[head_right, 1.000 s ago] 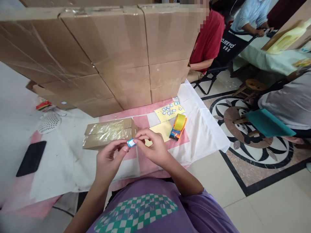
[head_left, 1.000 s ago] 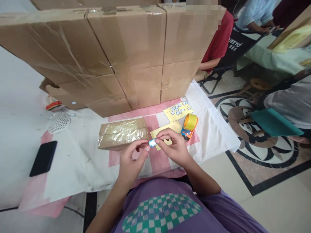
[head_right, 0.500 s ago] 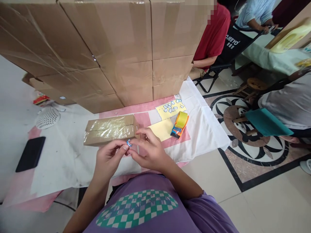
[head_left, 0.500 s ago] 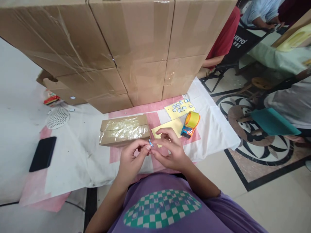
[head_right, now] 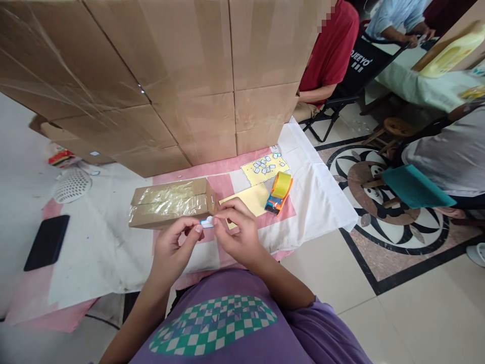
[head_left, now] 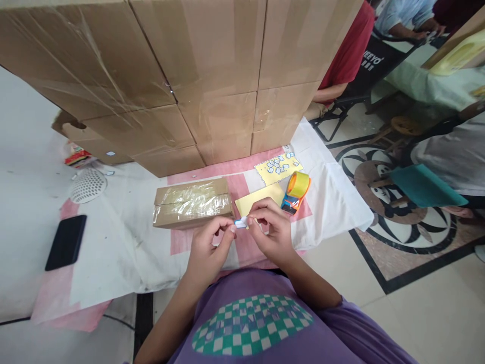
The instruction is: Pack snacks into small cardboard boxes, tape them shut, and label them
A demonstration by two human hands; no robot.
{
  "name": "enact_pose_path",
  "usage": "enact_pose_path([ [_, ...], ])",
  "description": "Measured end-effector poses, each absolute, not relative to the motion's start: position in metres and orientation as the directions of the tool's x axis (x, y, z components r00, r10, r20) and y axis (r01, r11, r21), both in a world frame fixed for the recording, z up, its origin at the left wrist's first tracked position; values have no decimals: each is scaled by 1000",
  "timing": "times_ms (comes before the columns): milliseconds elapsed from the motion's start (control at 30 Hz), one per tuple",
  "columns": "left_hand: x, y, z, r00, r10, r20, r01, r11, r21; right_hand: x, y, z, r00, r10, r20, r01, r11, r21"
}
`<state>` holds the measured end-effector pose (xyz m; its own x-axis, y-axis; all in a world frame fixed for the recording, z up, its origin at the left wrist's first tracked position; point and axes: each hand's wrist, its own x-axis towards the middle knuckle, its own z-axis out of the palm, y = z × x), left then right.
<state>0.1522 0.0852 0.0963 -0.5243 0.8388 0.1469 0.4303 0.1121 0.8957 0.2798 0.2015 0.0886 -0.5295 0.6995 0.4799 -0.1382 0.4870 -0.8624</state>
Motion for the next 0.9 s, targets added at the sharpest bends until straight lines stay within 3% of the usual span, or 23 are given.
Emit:
enact_pose_path([
  [300, 153, 90, 91, -583, 800, 142, 465, 185, 866, 288, 212, 75, -455, 863, 219, -202, 139, -969],
  [500, 118, 149, 128, -405, 897, 176, 658, 152, 738, 300, 217, 28, -562, 827, 31, -155, -69, -985],
  [667, 103, 270, 138, -152, 984, -95, 677, 173, 715, 312, 204, -48, -578, 814, -57, -113, -149, -982],
  [767, 109, 349, 109, -42, 956, -292, 674, 242, 698, 317, 197, -78, -585, 811, 18, -62, -23, -998],
  [900, 125, 423, 52, -19, 899, -438, 708, 322, 628, 319, 194, -89, -644, 763, 59, -9, 70, -998],
])
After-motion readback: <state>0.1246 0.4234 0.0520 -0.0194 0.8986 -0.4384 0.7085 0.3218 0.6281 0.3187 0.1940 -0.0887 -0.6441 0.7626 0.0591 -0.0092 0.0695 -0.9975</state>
